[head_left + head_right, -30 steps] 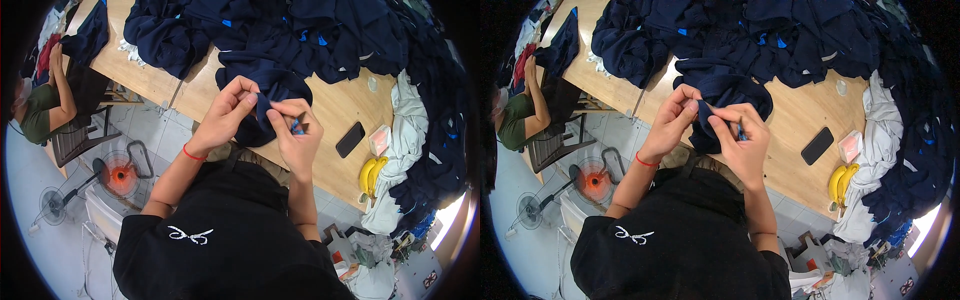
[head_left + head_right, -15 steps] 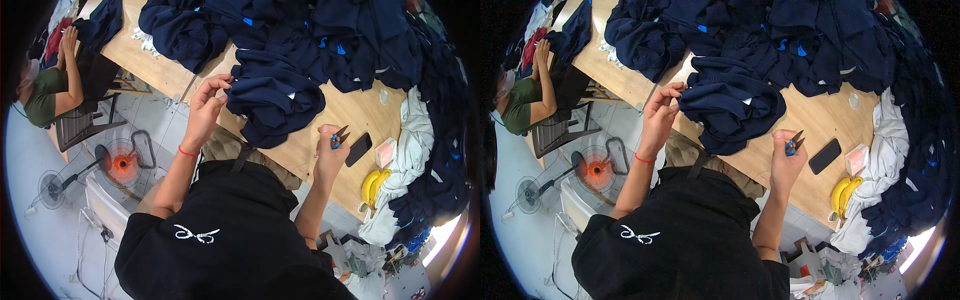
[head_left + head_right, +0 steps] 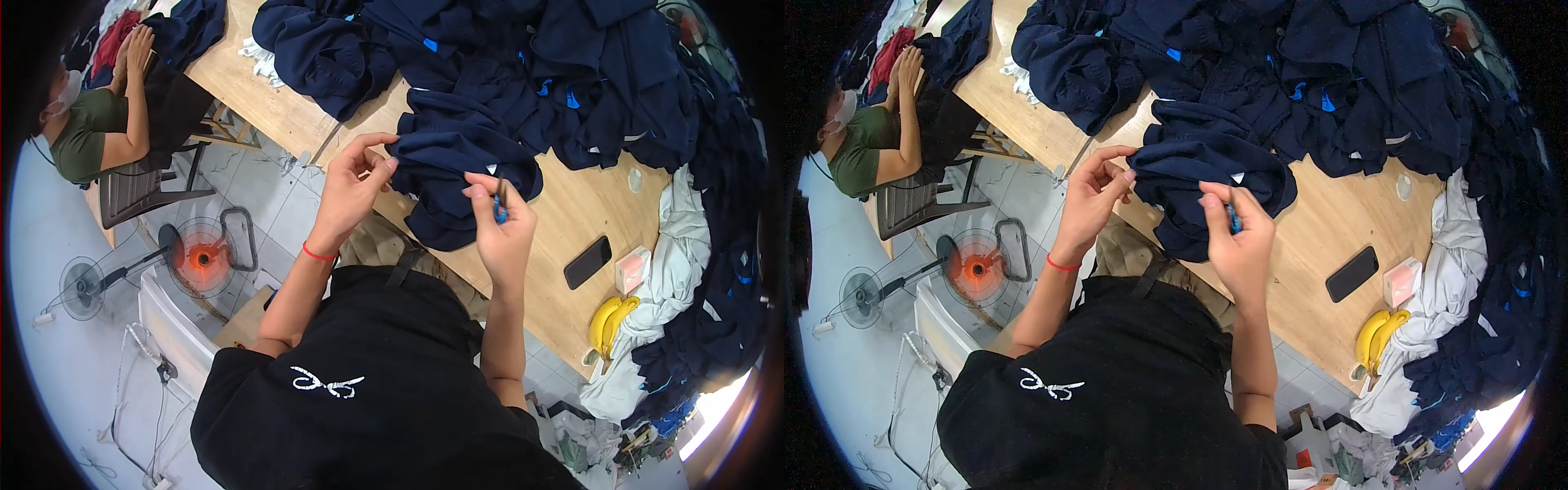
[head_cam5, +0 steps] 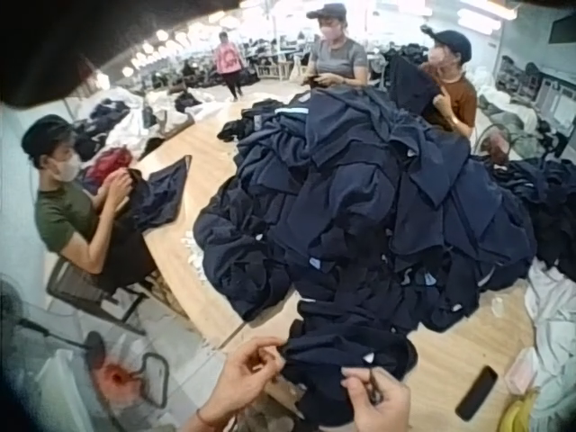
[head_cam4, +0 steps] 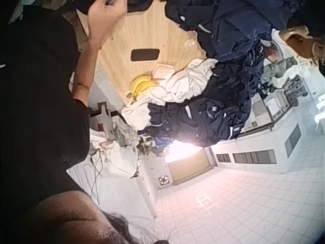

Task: Trimming loose threads and inspecting dark blue fabric garments at a textile factory workbench.

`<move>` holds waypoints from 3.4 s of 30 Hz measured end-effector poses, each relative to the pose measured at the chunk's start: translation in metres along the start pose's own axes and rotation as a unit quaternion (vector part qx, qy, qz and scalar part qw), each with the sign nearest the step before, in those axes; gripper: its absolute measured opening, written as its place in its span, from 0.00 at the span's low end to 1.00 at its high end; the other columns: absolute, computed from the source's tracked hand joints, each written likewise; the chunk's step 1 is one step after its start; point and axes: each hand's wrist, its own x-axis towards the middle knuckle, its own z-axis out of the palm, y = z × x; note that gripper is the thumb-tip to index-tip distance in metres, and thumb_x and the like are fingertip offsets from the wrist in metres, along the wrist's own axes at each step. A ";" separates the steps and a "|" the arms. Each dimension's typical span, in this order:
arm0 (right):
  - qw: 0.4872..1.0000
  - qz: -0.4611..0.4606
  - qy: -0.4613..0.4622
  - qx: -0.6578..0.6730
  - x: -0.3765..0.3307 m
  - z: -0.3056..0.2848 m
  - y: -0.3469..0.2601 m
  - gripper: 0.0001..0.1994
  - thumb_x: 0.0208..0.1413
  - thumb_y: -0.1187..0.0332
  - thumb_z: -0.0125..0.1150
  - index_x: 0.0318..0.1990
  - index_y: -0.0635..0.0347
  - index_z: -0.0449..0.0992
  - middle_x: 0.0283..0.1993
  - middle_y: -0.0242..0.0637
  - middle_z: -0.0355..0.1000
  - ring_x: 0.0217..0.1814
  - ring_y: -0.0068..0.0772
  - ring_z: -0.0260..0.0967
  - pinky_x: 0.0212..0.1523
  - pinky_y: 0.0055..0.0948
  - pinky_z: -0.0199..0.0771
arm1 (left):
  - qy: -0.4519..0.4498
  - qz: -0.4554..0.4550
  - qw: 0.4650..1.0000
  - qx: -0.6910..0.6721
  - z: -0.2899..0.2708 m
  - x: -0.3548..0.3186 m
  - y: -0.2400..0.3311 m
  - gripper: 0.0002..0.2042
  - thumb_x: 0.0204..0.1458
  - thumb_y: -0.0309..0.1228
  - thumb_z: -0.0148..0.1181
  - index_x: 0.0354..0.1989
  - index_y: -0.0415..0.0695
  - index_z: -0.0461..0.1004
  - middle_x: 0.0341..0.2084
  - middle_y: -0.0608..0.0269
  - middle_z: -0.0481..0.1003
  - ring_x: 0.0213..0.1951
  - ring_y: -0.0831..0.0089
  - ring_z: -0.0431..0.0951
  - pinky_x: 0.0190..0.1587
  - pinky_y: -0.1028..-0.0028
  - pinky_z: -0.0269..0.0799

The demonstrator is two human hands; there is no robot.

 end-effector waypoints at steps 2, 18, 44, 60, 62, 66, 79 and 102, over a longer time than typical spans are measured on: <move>1.000 0.021 -0.011 0.016 0.003 0.012 -0.007 0.09 0.68 0.73 0.65 0.49 0.70 0.83 0.39 0.34 0.81 0.41 0.19 0.76 0.43 0.20 0.73 | -0.002 0.007 1.000 -0.004 0.003 0.003 0.003 0.13 0.64 0.20 0.63 0.56 0.39 0.80 0.39 0.64 0.81 0.40 0.78 0.82 0.44 0.77 0.79; 0.986 0.051 0.040 0.152 -0.027 -0.011 -0.015 0.13 0.74 0.68 0.57 0.59 0.65 0.69 0.37 0.30 0.69 0.34 0.14 0.63 0.34 0.16 0.60 | -0.023 0.096 0.949 -0.300 0.064 -0.004 0.046 0.12 0.61 0.14 0.65 0.53 0.30 0.81 0.44 0.51 0.84 0.46 0.69 0.86 0.54 0.65 0.88; 0.960 -0.191 0.130 -0.161 -0.018 -0.011 -0.033 0.17 0.54 0.70 0.82 0.43 0.65 0.78 0.36 0.44 0.83 0.31 0.32 0.81 0.32 0.26 0.77 | -0.083 0.108 0.983 -0.127 0.076 -0.030 0.071 0.17 0.57 0.13 0.67 0.56 0.32 0.81 0.39 0.60 0.84 0.38 0.85 0.82 0.42 0.85 0.78; 0.972 -0.128 0.164 -0.106 -0.033 -0.010 -0.027 0.21 0.53 0.70 0.83 0.49 0.66 0.78 0.41 0.38 0.79 0.36 0.21 0.75 0.37 0.21 0.76 | -0.085 0.103 0.984 -0.121 0.077 -0.031 0.068 0.17 0.57 0.13 0.67 0.56 0.31 0.81 0.37 0.60 0.84 0.38 0.85 0.82 0.42 0.85 0.78; 0.971 -0.156 0.164 -0.071 -0.024 -0.007 -0.033 0.21 0.52 0.71 0.83 0.50 0.66 0.78 0.42 0.39 0.79 0.38 0.22 0.76 0.39 0.21 0.76 | -0.083 0.105 0.983 -0.126 0.079 -0.028 0.068 0.17 0.57 0.13 0.67 0.56 0.31 0.81 0.37 0.60 0.84 0.37 0.85 0.82 0.41 0.85 0.78; 0.952 -0.241 0.132 -0.136 -0.009 -0.012 -0.051 0.22 0.48 0.73 0.84 0.50 0.64 0.82 0.43 0.39 0.77 0.41 0.27 0.77 0.41 0.23 0.75 | -0.109 0.113 0.981 -0.116 0.079 -0.023 0.071 0.17 0.57 0.12 0.66 0.56 0.32 0.79 0.38 0.62 0.83 0.39 0.84 0.82 0.43 0.84 0.79; 0.966 -0.068 0.239 -0.067 0.033 -0.065 0.048 0.14 0.71 0.70 0.61 0.30 0.61 0.71 0.28 0.24 0.67 0.33 0.16 0.60 0.34 0.24 0.60 | -0.099 0.166 0.981 -0.009 0.072 0.014 0.017 0.08 0.61 0.23 0.67 0.47 0.38 0.83 0.35 0.68 0.81 0.39 0.83 0.80 0.43 0.79 0.77; 0.919 -0.118 0.319 -0.198 0.045 -0.063 0.145 0.12 0.72 0.69 0.59 0.41 0.70 0.82 0.33 0.40 0.73 0.34 0.34 0.67 0.36 0.33 0.66 | 0.010 0.270 0.963 0.019 0.085 0.073 -0.057 0.16 0.56 0.28 0.75 0.50 0.39 0.80 0.32 0.62 0.81 0.30 0.75 0.82 0.34 0.77 0.78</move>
